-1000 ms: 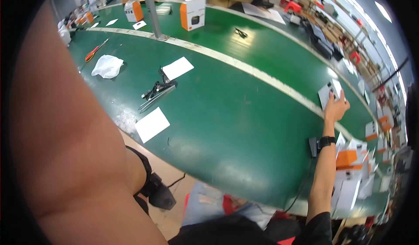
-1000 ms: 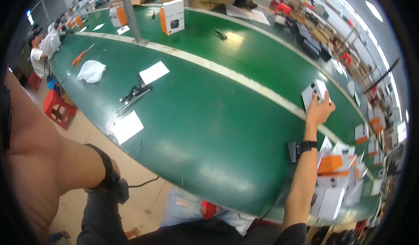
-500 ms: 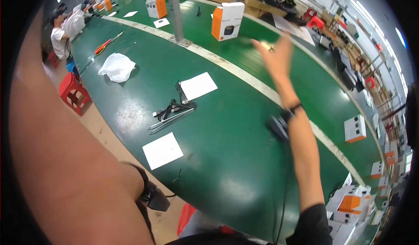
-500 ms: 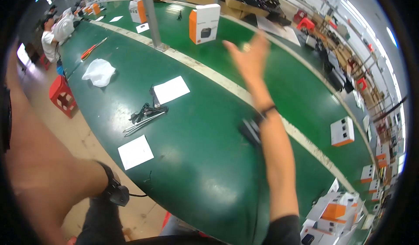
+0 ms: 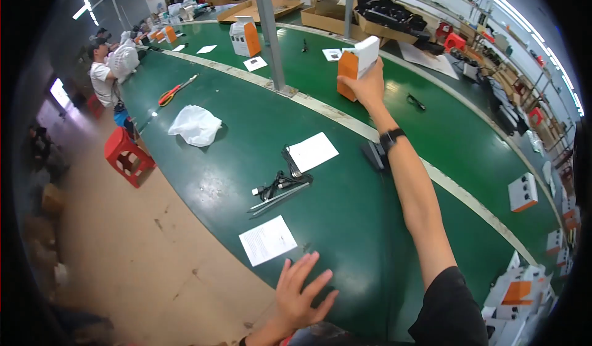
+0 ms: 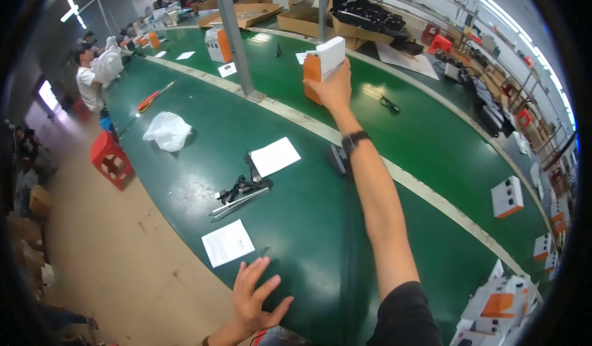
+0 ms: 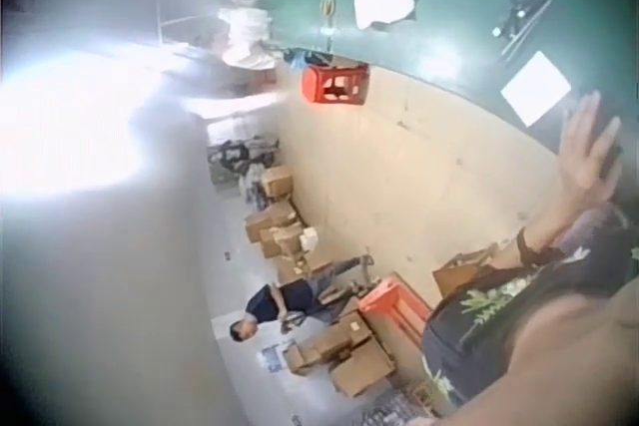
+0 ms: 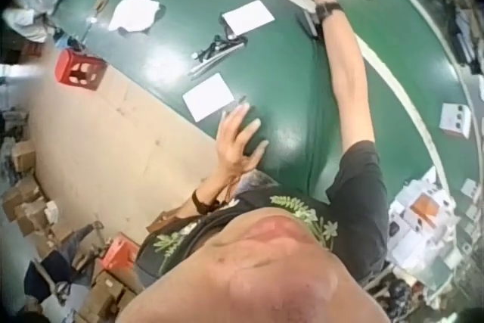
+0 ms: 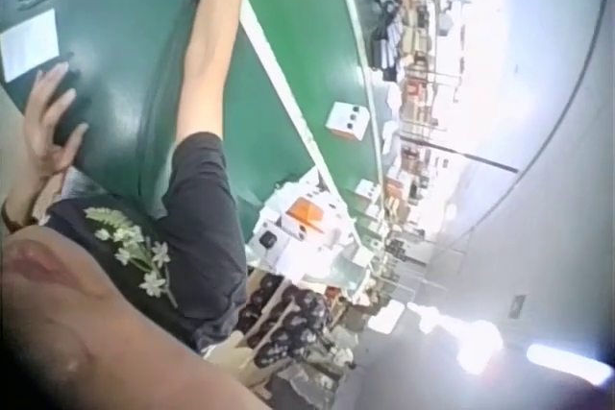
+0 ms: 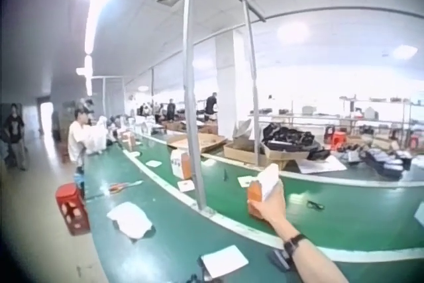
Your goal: Assemble product boxes and place small electronic components and cables inside.
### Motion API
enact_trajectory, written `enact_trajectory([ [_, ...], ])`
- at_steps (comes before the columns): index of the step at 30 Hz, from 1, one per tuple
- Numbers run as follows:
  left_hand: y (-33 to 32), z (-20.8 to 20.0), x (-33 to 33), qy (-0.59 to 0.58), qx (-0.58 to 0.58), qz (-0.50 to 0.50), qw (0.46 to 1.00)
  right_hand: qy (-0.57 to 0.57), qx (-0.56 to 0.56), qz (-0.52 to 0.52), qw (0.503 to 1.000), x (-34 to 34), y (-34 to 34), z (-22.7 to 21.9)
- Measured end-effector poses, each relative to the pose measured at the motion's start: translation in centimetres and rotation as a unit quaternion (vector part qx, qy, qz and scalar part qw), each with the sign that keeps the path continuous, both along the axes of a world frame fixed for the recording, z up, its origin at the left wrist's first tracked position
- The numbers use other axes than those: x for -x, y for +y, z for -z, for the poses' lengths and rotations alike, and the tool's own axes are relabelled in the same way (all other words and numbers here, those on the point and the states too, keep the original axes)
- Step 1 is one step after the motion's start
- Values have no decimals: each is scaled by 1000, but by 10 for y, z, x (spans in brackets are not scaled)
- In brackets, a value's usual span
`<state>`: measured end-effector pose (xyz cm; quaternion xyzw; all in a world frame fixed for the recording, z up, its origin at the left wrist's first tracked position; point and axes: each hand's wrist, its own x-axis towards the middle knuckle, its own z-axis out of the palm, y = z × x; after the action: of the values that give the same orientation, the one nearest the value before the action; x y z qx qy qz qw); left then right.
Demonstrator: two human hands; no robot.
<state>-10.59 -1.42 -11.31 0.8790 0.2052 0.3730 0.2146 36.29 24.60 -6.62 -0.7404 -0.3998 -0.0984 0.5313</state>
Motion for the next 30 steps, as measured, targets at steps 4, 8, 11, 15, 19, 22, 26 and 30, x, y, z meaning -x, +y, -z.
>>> enact_trajectory([
  [4, 6, -11, -3, -7, 52, 4, 999, 61, -37, -227, 971, 46, -132, -5],
  [8, 16, -52, -27, -52, 167, 72, 982, 193, 166, -348, 902, 112, -300, -52],
  [11, 25, -64, -71, -75, 181, 147, 970, 163, 270, -441, 840, 120, -368, -53],
  [15, 18, -61, -101, -16, 283, 240, 928, -51, 370, -439, 817, 74, -367, -61],
  [19, 11, -49, -97, -1, 226, 226, 948, -82, 271, -252, 925, 4, -261, -57],
  [22, 14, -34, -74, 19, 250, 179, 951, -140, 203, -139, 959, -43, -147, -27],
  [26, 40, -18, -24, -67, 229, 119, 964, -170, 218, -87, 957, -65, -1, 29],
  [30, 49, -10, -19, -107, 267, 156, 945, -117, 196, 26, 973, -88, 97, 45],
])
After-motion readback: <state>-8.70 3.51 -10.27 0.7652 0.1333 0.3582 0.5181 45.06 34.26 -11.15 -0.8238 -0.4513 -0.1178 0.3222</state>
